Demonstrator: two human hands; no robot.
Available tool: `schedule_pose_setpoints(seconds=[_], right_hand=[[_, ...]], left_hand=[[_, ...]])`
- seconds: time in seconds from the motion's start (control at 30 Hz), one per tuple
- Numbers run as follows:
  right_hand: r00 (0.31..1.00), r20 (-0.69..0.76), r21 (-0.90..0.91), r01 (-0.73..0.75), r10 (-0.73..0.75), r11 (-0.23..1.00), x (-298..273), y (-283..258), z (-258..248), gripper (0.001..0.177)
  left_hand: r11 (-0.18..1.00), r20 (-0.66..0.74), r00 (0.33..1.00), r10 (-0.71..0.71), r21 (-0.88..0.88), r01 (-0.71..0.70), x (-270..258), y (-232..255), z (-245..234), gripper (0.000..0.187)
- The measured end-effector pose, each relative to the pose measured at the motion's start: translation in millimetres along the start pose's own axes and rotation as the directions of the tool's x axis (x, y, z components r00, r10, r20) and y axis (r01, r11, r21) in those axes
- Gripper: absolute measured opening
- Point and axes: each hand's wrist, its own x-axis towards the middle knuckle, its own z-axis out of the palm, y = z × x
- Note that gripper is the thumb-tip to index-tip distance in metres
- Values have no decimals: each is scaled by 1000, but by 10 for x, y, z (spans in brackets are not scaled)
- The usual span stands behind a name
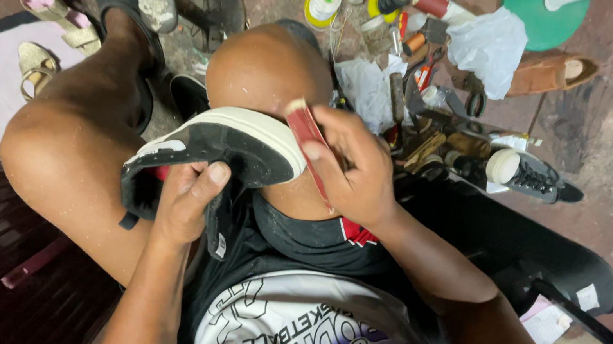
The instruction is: The person scrubs the white rubber sole of a black sneaker with a small red abrasive pad. They hold the shoe in their left hand and rub the midsole and outsole edges repeatedly while seated.
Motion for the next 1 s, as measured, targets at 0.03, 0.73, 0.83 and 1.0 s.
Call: schedule_pose_setpoints(seconds=[0.03, 0.73, 0.83, 1.0], right_hand=[[1000, -6, -94, 1, -2, 996, -103, 33, -41, 32], [929, 234, 464, -366, 287, 807, -129, -128, -317, 52], [938, 214, 431, -341, 272, 836, -129, -106, -290, 41], [966, -12, 405, -232, 259, 884, -173, -75, -210, 20]], left_hand=[[1000, 4, 1000, -5, -7, 6, 0, -13, -10, 41], [981, 75, 997, 2, -194, 12, 22, 315, 188, 50], [986, 76, 997, 7, -166, 6, 27, 295, 173, 49], [992, 77, 996, 41, -122, -31, 39, 269, 158, 47]])
